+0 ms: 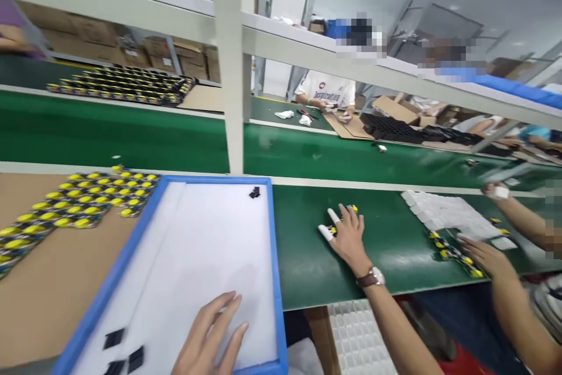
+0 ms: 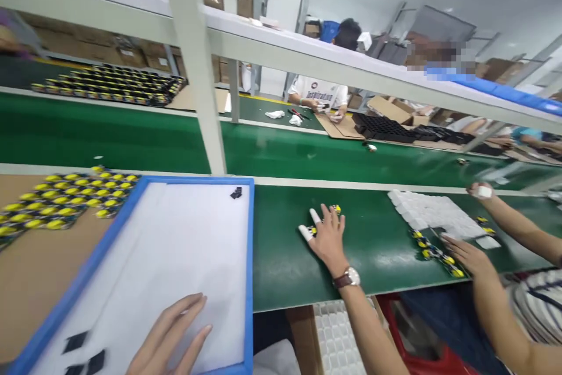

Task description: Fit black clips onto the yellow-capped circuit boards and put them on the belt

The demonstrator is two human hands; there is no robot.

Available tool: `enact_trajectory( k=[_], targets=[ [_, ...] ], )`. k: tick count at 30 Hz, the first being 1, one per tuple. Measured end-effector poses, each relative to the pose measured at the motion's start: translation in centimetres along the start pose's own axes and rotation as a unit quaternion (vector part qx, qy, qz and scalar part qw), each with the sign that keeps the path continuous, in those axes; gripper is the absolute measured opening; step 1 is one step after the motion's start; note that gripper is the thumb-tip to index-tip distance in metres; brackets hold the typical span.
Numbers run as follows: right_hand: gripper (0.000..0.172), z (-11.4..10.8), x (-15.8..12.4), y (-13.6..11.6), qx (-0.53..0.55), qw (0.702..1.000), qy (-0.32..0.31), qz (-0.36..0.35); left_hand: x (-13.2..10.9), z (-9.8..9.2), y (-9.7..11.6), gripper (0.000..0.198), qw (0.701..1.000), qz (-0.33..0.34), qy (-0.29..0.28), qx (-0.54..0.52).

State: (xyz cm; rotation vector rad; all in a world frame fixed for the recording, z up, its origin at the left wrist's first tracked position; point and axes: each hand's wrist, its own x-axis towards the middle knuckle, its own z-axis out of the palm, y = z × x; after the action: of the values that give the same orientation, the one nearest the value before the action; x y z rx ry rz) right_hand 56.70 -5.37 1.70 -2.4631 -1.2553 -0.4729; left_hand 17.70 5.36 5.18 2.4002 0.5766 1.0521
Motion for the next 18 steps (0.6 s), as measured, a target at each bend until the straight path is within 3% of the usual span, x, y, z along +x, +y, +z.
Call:
enact_trajectory(
  k=[4, 7, 9, 10, 11, 13, 14, 18],
  targets=[
    [0.046, 0.1, 1.6, 3.4, 0.012, 0.999, -0.006, -0.038, -1.8, -1.3, 0.7, 0.047, 0.999, -0.015, -0.011, 0.046],
    [0.062, -0.6, 2.2, 4.9, 0.043, 0.998, 0.015, -0.052, -3.8, -5.0, -0.8, 0.044, 0.988, -0.082, 0.023, 0.131],
    [0.070, -1.3, 2.3, 3.9, 0.062, 0.992, 0.066, -0.089, -5.5, -8.3, -2.4, 0.037, 0.960, -0.147, 0.080, 0.226],
    [0.067, -1.7, 2.2, 2.6, 0.095, 0.988, 0.069, -0.103, -6.3, -9.8, -3.2, 0.037, 0.941, -0.192, 0.088, 0.264],
    [0.061, -2.1, 2.0, 0.7, 0.131, 0.985, 0.035, -0.110, -7.0, -11.0, -3.9, 0.038, 0.928, -0.226, 0.071, 0.288],
    [0.049, -2.8, 1.2, -4.5, 0.227, 0.964, -0.012, -0.142, -7.9, -12.4, -4.7, 0.039, 0.918, -0.258, 0.030, 0.299],
    [0.045, -3.1, 0.7, -7.6, 0.280, 0.941, -0.028, -0.186, -8.0, -12.5, -4.9, 0.039, 0.921, -0.260, 0.012, 0.292],
    [0.031, -3.4, -2.2, -21.0, 0.369, 0.818, -0.204, -0.391, -7.1, -11.4, -4.7, 0.035, 0.939, -0.238, -0.007, 0.249]
  ],
)
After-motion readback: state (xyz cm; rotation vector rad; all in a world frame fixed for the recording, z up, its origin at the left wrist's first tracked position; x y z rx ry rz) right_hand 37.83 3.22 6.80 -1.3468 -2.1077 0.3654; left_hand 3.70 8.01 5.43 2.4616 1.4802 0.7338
